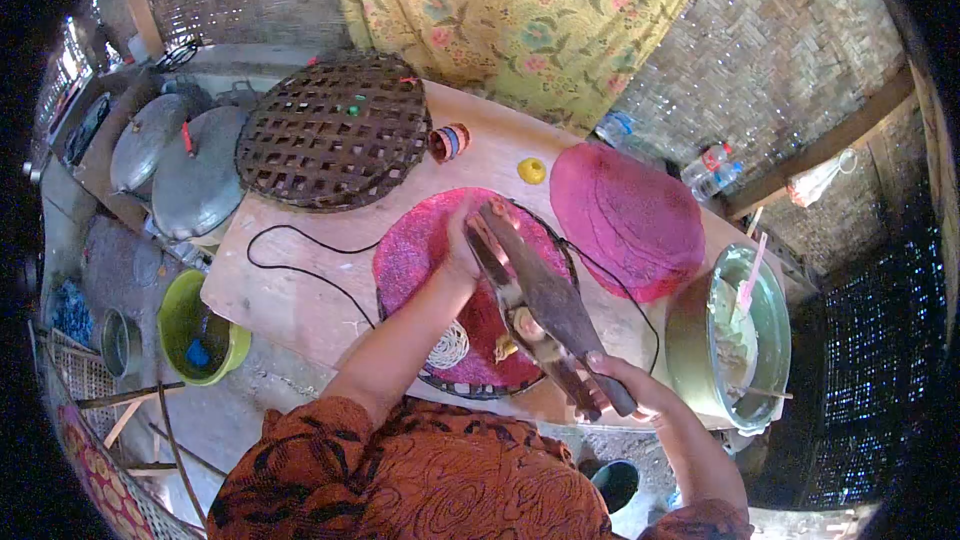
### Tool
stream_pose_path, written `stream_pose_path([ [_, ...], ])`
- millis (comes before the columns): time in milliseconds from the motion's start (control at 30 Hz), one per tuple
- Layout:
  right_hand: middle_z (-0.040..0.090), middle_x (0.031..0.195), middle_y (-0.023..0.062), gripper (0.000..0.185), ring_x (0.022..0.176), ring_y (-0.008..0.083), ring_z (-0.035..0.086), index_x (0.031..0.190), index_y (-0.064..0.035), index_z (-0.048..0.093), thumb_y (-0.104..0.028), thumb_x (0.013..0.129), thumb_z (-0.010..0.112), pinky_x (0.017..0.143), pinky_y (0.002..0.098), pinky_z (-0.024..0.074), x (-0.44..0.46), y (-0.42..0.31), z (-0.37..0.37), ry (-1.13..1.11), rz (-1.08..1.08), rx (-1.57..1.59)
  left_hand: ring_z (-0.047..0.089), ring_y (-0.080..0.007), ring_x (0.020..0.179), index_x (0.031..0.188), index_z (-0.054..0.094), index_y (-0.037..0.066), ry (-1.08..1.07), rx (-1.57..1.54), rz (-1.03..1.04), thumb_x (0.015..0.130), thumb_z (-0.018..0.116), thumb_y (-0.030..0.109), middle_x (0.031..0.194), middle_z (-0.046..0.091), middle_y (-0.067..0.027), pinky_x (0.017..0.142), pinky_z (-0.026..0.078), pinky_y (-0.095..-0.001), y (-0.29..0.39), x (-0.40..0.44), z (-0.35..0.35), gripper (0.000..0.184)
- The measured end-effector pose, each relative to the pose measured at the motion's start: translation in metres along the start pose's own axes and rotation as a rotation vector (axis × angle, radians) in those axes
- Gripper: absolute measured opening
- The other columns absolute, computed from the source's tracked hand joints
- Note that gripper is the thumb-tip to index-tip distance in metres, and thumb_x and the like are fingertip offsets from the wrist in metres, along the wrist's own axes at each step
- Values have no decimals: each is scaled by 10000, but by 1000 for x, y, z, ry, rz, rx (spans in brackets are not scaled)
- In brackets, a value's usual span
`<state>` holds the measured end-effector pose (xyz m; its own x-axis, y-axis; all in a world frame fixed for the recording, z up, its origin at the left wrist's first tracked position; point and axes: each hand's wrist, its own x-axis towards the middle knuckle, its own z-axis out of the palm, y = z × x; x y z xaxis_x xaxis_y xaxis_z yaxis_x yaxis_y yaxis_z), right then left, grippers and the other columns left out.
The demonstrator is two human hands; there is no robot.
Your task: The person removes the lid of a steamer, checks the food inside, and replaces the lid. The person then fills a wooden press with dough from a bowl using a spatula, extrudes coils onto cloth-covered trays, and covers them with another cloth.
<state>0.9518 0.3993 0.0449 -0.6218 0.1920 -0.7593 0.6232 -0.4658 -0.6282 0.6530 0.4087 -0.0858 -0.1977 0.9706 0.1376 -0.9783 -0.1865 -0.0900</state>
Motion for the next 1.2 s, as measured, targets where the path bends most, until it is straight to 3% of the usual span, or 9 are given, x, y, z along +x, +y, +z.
stream_pose_path([
  [33,617,1000,260,793,865,314,647,1349,74,323,-538,858,431,767,373,513,1,0,-1,26,-31,-84,558,-231,729,829,540,51,-185,124,38,883,443,528,732,546,-63,740,468,-327,3,2,9,489],
  [67,621,992,252,764,825,299,656,1339,68,344,-523,862,430,741,352,521,0,-1,4,28,-67,-75,551,-231,751,841,524,53,-34,-10,30,890,434,521,742,534,-58,723,468,-324,4,4,19,478],
  [167,624,982,251,758,818,303,656,1342,60,341,-519,862,433,741,360,520,-12,1,17,-4,-112,-18,528,-260,806,914,515,34,-169,-36,-16,874,434,554,792,539,-87,772,439,-351,11,0,33,527],
  [200,643,878,207,692,751,267,656,1177,73,492,-534,847,510,674,352,540,-21,-4,28,34,-145,35,534,-226,805,875,515,64,-155,74,22,888,444,527,763,531,-53,763,445,-331,8,-6,40,469],
  [700,652,782,144,576,635,199,636,935,64,616,-500,837,559,562,295,510,-39,-4,22,81,-197,-83,512,-211,677,806,507,97,57,65,50,873,456,528,685,516,-31,709,445,-317,-7,-22,69,439],
  [867,632,720,109,493,590,177,619,905,39,615,-449,831,602,520,279,493,-25,6,8,172,-139,-23,529,-214,666,785,522,145,130,96,16,843,482,568,671,522,6,661,449,-381,-17,-7,19,428],
  [1033,643,769,147,549,621,224,629,937,77,598,-463,840,580,570,332,515,31,39,-6,120,-213,-103,539,-216,662,790,530,154,75,119,-18,864,451,568,673,531,12,644,438,-392,10,1,-8,428],
  [1167,622,952,179,702,822,235,624,1209,53,458,-536,838,550,720,356,502,24,28,0,-56,-181,101,561,-234,703,821,545,120,-61,164,-54,896,426,533,691,547,-11,699,442,-389,18,0,42,437],
  [1200,594,1073,202,767,931,258,605,1315,26,370,-591,866,450,798,385,480,15,23,-5,-94,-178,66,562,-239,708,815,541,115,11,219,-25,897,426,533,692,548,-18,707,443,-398,13,2,63,441],
])
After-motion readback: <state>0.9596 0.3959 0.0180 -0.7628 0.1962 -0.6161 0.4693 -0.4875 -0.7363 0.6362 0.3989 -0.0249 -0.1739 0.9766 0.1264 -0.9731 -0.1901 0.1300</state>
